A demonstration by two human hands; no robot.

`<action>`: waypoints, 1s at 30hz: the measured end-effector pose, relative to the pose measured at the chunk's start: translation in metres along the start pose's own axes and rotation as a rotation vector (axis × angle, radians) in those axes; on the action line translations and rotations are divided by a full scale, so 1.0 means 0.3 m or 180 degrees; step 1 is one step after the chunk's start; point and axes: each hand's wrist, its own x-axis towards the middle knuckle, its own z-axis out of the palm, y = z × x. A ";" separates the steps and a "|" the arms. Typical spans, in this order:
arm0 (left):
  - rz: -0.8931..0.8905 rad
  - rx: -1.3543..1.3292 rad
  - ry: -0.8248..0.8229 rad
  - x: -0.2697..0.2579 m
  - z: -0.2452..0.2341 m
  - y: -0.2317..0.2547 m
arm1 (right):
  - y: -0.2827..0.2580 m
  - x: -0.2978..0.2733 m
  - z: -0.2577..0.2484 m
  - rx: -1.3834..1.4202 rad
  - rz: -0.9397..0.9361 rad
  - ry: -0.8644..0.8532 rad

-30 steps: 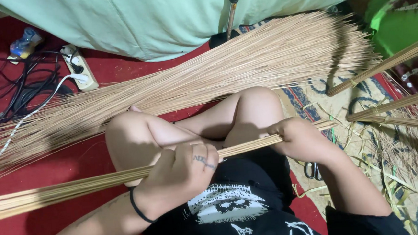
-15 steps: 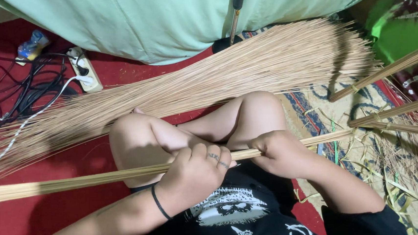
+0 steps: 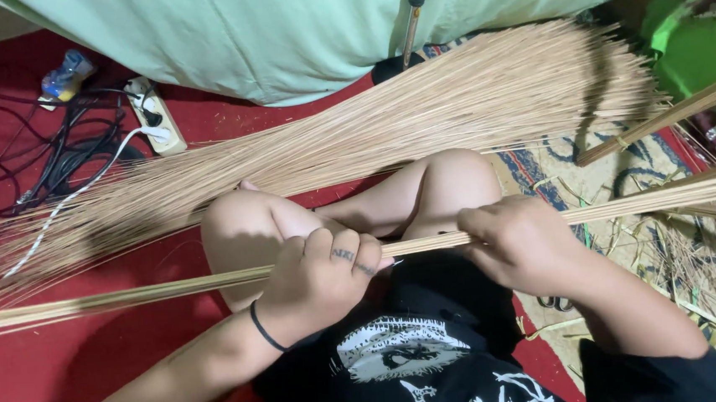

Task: Sorting and aligning thin wooden sticks to create a bundle

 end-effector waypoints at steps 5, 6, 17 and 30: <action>-0.0338 -0.0615 -0.0396 0.010 -0.030 -0.012 | -0.069 0.036 -0.041 -0.0217 0.0008 -0.0099; -0.0592 -0.1147 -0.0758 0.009 -0.030 -0.002 | -0.084 0.043 -0.010 -0.0522 -0.0342 0.0172; -0.0858 -0.0225 -0.1128 -0.051 -0.114 -0.080 | -0.004 0.001 -0.069 -0.1229 -0.0451 0.0543; -0.1333 -0.1325 -0.2464 -0.037 -0.211 -0.168 | 0.001 -0.067 -0.219 -0.1973 -0.1299 0.1086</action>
